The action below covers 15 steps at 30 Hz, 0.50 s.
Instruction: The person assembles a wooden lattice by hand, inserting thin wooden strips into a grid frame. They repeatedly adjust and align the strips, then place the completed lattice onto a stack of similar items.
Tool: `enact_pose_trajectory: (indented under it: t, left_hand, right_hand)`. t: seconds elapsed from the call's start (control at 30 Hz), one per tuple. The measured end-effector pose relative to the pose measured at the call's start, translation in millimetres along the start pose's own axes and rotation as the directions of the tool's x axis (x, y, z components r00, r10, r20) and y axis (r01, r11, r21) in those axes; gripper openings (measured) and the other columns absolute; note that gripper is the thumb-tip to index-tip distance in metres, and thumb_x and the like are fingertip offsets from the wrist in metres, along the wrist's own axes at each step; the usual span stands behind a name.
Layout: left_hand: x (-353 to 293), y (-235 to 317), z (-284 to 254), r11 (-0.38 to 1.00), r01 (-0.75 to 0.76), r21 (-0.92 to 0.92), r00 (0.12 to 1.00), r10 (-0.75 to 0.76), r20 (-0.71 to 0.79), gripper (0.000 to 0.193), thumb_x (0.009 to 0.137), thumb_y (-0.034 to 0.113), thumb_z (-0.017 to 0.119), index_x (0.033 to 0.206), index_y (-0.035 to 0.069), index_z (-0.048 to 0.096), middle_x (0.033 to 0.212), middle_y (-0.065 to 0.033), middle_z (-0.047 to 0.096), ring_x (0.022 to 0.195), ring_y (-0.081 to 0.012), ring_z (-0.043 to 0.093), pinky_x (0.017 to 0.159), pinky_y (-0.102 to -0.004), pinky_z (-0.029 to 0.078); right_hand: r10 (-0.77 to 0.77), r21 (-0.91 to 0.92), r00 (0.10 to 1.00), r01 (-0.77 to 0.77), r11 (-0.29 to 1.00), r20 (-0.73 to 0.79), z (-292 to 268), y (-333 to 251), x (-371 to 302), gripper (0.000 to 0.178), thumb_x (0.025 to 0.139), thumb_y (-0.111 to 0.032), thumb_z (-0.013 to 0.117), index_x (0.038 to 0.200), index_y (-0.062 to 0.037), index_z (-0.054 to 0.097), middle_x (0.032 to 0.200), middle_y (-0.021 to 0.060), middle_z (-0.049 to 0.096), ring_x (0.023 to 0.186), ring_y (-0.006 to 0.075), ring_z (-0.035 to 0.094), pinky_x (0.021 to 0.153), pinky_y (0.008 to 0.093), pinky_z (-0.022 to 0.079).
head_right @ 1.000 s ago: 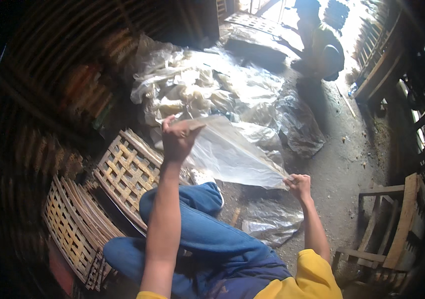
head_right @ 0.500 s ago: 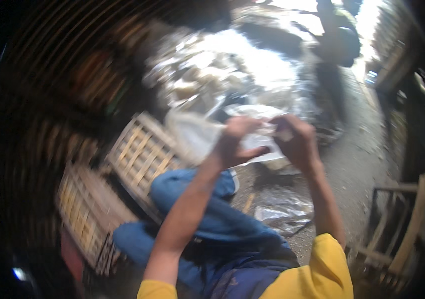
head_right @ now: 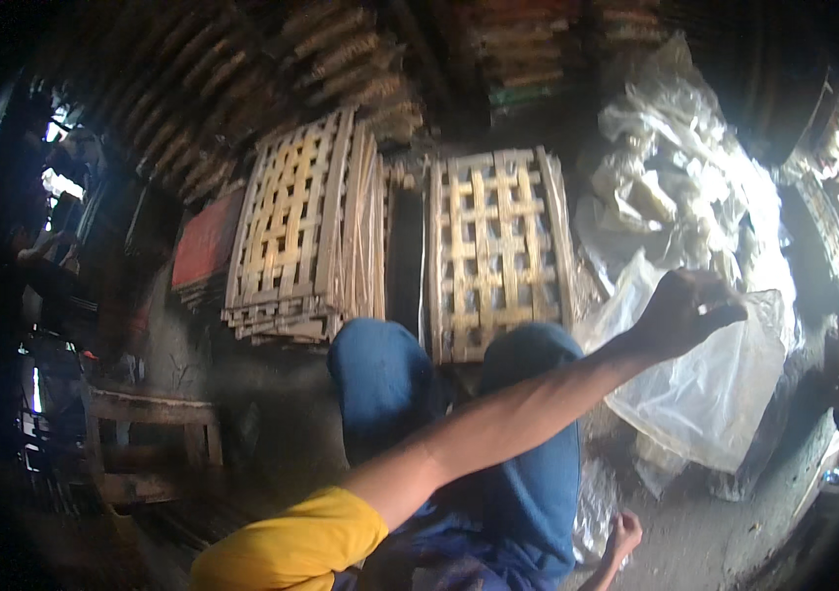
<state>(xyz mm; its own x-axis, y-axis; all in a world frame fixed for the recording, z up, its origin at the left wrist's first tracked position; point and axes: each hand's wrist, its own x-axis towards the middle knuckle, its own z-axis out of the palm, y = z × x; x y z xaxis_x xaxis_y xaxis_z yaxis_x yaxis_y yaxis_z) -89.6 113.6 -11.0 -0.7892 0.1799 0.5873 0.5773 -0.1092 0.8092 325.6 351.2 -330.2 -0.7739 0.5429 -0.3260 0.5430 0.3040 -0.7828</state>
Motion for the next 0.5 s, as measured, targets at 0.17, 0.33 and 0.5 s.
enact_pose_trajectory:
  t: [0.17, 0.33, 0.5]
  left_hand:
    - [-14, -2, 14, 0.998, -0.064, -0.01, 0.986, 0.065, 0.157, 0.028, 0.086, 0.035, 0.078, 0.091, 0.008, 0.078, 0.085, -0.0106, 0.073, 0.078, -0.0284, 0.07, 0.073, -0.0392, 0.054]
    - [11, -10, 8, 0.977, -0.213, -0.011, 0.96, 0.211, 0.186, 0.023, 0.087, 0.031, 0.077, 0.096, 0.01, 0.08, 0.088, -0.0103, 0.075, 0.082, -0.027, 0.072, 0.077, -0.0388, 0.055]
    - [70, -35, -88, 0.92, -0.29, 0.263, 0.941, 0.325, -0.097, 0.014, 0.087, 0.022, 0.078, 0.096, 0.011, 0.08, 0.093, -0.0076, 0.076, 0.085, -0.0228, 0.072, 0.082, -0.0342, 0.056]
  right_hand:
    - [-0.312, 0.368, 0.95, 0.293, 0.883, -0.008, -4, -190, 50, 0.099, 0.086, -0.024, 0.08, 0.163, -0.0162, 0.017, 0.164, 0.0194, 0.028, 0.144, 0.0357, 0.037, 0.111, 0.0478, 0.039]
    - [-0.452, 0.45, 0.845, 0.535, 0.715, -0.287, -11, -376, 107, 0.051, 0.095, -0.014, 0.068, 0.14, -0.0002, 0.051, 0.129, 0.0103, 0.061, 0.118, 0.0194, 0.056, 0.1, 0.0348, 0.045]
    - [-0.778, -0.114, 0.565, 0.784, 0.61, -0.274, 54, -496, 192, 0.017, 0.092, -0.012, 0.075, 0.097, 0.003, 0.068, 0.089, 0.008, 0.066, 0.082, 0.0191, 0.058, 0.076, 0.0341, 0.049]
